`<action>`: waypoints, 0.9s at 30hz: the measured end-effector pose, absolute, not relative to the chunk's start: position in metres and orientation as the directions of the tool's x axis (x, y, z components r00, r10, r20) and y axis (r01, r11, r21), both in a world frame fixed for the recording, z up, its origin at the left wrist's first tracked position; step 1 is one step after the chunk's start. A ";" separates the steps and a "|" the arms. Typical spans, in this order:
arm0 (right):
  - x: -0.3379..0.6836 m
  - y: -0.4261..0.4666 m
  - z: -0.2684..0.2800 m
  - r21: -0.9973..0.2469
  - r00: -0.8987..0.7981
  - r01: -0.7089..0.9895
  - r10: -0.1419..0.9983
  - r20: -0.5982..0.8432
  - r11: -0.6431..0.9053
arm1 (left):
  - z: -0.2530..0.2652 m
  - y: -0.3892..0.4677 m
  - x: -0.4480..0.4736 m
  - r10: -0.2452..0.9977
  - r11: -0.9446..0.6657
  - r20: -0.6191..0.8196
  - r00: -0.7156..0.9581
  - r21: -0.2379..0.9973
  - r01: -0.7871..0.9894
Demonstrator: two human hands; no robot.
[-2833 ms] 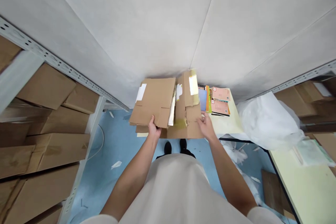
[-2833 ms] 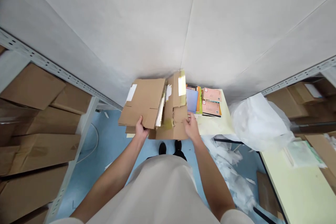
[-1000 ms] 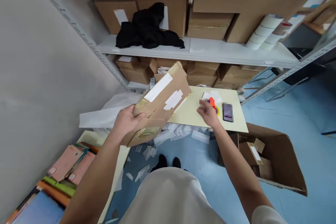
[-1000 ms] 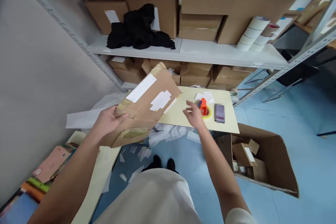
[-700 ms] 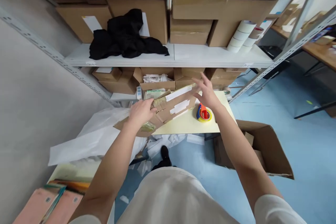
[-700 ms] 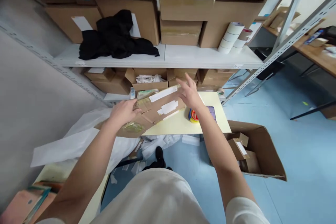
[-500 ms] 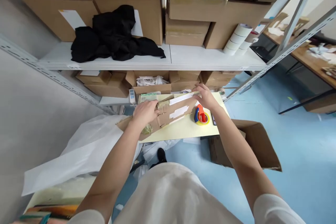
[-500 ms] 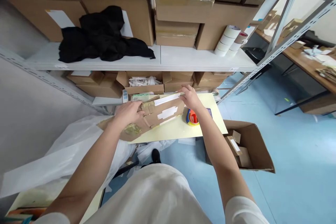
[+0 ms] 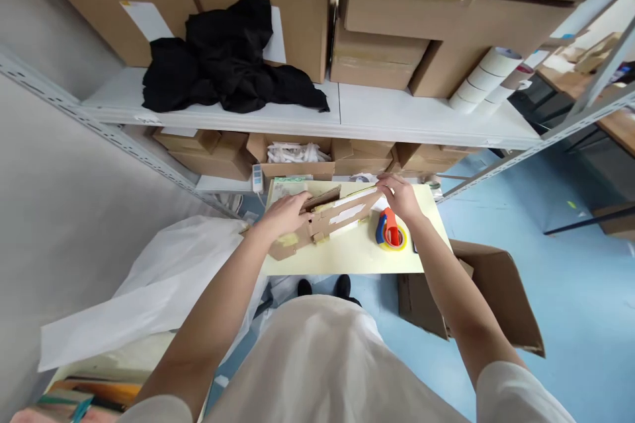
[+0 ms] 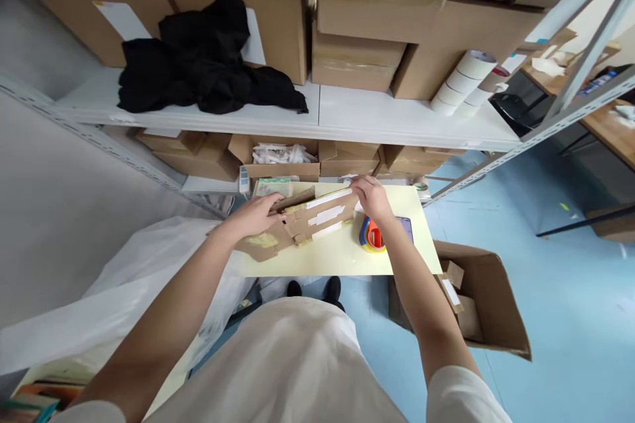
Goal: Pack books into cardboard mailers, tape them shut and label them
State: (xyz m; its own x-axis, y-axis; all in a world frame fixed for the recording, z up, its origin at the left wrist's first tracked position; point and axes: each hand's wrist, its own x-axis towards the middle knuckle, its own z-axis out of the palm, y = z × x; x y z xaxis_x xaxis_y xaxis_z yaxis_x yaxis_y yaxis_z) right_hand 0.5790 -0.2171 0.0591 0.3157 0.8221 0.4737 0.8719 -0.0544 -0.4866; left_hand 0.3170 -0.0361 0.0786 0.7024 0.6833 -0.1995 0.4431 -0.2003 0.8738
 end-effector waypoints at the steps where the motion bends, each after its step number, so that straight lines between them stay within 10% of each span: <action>1: 0.582 -0.216 0.057 -0.485 0.301 0.874 0.825 0.478 -0.038 | 0.081 -0.034 0.314 0.658 -0.230 -0.199 0.726 0.865 0.446; 12: 0.598 -0.221 0.051 -0.501 0.161 0.858 0.864 0.478 0.118 | 0.089 -0.018 0.296 0.766 -0.180 -0.302 0.567 0.747 0.640; 19: 0.601 -0.238 0.053 -0.595 0.087 0.759 0.864 0.496 0.265 | 0.094 -0.026 0.298 0.622 -0.725 -0.132 0.772 0.274 0.632; 27: 0.576 -0.248 0.035 -0.688 0.425 0.725 0.804 0.415 -0.028 | 0.093 -0.033 0.306 0.669 -0.739 -0.115 0.734 0.005 0.674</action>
